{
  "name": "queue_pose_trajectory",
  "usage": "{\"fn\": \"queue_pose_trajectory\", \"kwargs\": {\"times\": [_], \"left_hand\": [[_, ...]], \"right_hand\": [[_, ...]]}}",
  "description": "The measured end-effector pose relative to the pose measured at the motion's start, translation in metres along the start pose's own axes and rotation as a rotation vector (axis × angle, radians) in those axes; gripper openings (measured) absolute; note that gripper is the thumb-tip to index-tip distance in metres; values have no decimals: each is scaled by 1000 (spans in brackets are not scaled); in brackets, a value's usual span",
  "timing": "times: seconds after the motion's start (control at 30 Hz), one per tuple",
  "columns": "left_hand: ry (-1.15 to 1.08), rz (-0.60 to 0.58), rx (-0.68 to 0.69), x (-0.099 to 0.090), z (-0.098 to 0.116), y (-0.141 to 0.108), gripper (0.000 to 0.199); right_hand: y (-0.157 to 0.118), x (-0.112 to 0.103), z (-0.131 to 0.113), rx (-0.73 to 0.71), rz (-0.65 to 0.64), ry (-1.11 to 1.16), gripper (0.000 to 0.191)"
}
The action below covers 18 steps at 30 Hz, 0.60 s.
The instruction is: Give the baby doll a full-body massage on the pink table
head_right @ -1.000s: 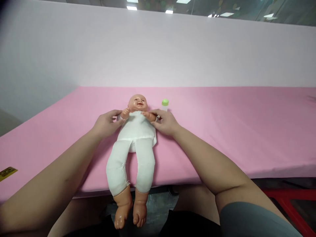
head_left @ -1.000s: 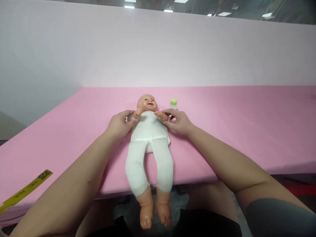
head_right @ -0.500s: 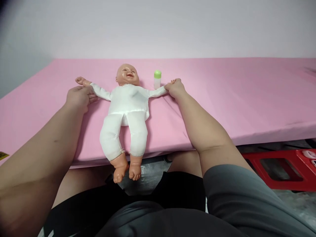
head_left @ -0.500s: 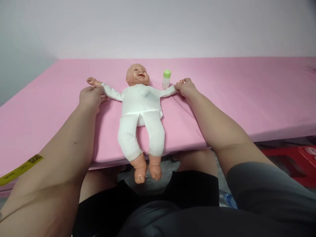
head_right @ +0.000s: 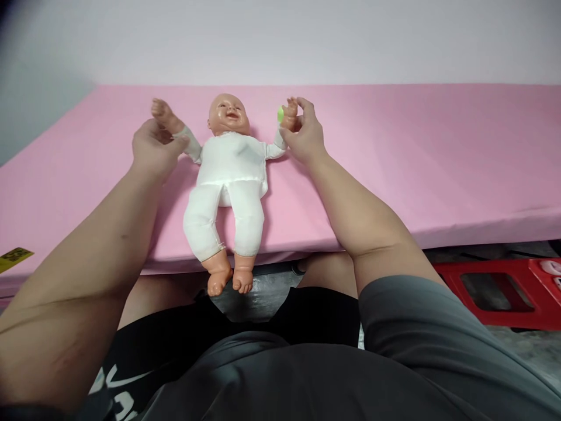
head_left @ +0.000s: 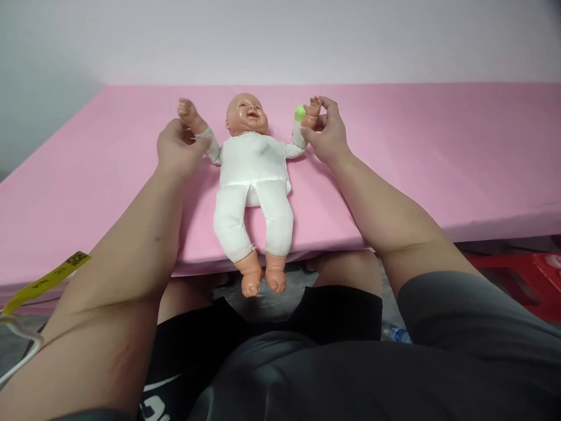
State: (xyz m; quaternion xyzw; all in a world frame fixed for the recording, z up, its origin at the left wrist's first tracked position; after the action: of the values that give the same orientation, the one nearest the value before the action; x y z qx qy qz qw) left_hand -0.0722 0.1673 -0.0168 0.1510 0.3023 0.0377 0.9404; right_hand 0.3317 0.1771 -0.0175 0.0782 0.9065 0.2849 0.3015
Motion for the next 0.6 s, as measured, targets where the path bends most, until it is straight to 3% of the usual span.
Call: {"fn": "queue_pose_trajectory", "kwargs": {"times": [0.1, 0.23, 0.4, 0.6], "left_hand": [[28, 3, 173, 12, 25, -10, 72], [111, -55, 261, 30, 34, -11, 59], [187, -100, 342, 37, 33, -10, 56], [172, -92, 319, 37, 34, -12, 51]], "right_hand": [[-5, 11, -31, -39, -57, -11, 84], [-14, 25, -53, -103, -219, -45, 66], [-20, 33, -60, -153, -327, -59, 49], [-18, 35, -55, -140, -320, -28, 47]]}}
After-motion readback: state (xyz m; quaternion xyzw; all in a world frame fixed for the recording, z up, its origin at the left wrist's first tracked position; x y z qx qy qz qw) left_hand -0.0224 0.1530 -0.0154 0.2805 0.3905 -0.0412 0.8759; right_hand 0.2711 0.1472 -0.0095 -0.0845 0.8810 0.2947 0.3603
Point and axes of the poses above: each hand's wrist, its own y-axis towards the middle knuckle, its own x-axis out of the palm, z = x × y, the point moved 6 cm from there along y, towards the middle knuckle, and after that the axes turned 2 degrees about -z, right-handed, at the moved point
